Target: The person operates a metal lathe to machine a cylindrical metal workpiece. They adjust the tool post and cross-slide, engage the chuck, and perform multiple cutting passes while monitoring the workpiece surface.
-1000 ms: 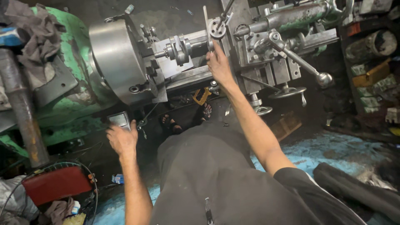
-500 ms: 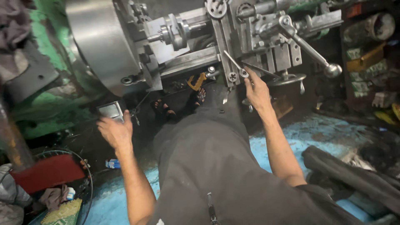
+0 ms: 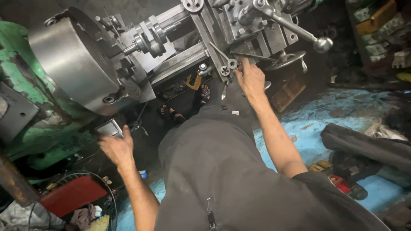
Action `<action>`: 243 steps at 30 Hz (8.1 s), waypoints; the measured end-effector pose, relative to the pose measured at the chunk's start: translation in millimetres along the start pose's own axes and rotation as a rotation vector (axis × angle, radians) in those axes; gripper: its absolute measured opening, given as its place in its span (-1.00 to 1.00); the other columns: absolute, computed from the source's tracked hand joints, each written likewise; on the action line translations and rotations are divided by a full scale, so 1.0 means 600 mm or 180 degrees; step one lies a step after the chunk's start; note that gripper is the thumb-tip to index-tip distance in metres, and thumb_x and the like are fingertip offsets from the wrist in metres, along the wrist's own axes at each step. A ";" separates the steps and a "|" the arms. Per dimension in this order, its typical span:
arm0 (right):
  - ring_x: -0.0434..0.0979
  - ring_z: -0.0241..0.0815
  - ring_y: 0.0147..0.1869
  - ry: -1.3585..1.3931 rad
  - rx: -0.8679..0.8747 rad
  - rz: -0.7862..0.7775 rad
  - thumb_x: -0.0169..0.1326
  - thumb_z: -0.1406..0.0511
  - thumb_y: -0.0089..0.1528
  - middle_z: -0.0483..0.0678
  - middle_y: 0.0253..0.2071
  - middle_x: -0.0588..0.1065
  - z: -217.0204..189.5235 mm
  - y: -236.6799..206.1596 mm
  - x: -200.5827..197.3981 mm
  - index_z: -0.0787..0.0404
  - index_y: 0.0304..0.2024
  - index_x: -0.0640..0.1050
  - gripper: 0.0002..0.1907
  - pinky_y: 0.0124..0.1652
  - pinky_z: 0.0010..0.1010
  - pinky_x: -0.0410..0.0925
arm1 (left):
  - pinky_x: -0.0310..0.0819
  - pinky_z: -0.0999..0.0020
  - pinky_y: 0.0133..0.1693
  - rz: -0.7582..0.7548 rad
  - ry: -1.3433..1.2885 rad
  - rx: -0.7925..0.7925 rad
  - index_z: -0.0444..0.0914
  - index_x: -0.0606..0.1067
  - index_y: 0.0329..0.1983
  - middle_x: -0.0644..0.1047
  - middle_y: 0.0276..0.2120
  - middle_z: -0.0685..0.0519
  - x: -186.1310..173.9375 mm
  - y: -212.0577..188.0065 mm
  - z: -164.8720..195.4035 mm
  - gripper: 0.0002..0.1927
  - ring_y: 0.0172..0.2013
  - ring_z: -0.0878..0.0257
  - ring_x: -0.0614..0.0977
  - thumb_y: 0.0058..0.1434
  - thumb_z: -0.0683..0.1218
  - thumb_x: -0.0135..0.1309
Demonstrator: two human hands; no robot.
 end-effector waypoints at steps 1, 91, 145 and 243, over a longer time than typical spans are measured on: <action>0.57 0.12 -0.19 0.0086 -0.0017 0.0089 0.31 0.22 0.22 0.01 -0.31 0.58 -0.003 -0.002 -0.005 0.18 0.01 0.46 -0.60 -0.23 -0.03 0.40 | 0.35 -0.13 0.15 -0.0030 -0.0001 -0.0023 -0.74 0.26 0.21 0.40 0.04 -0.63 -0.001 0.001 0.001 0.06 0.06 -0.43 0.49 0.32 0.40 0.17; 0.55 -0.36 -0.24 0.3708 0.0082 -0.1045 0.07 0.22 0.44 -0.16 -0.19 0.52 -0.303 0.207 0.060 0.23 0.04 0.53 -0.77 -0.30 -0.54 0.47 | 0.32 -0.12 0.11 0.0535 -0.1168 -0.0999 -0.47 0.30 0.21 0.42 0.04 -0.31 -0.073 -0.037 -0.018 -0.16 0.06 -0.27 0.45 0.14 0.19 0.35; 0.51 -0.40 -0.18 0.3872 0.0319 -0.0326 0.15 0.22 0.38 -0.20 -0.15 0.52 -0.279 0.205 0.059 0.22 0.09 0.57 -0.72 -0.26 -0.56 0.43 | 0.44 -0.08 -0.07 0.0276 -0.0677 -0.0838 -0.45 0.36 0.16 0.47 -0.09 -0.31 -0.084 -0.019 -0.007 -0.16 -0.06 -0.23 0.54 0.14 0.31 0.25; 0.54 -0.22 0.16 0.3143 -0.1331 -0.0749 0.32 0.37 0.23 0.00 0.08 0.51 -0.403 -0.069 -0.231 0.30 0.19 0.52 -0.52 0.15 -0.46 0.41 | 0.63 0.44 -0.11 -0.1371 -0.5161 0.0797 -0.34 0.57 0.14 0.69 -0.16 0.03 -0.355 -0.055 0.375 -0.64 -0.15 0.34 0.70 0.30 -0.16 0.28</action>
Point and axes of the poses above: each hand's wrist, its own y-axis towards the middle knuckle, its own x-axis out of the palm, z = x × y, the point moved 7 cm from there along y, towards the middle knuckle
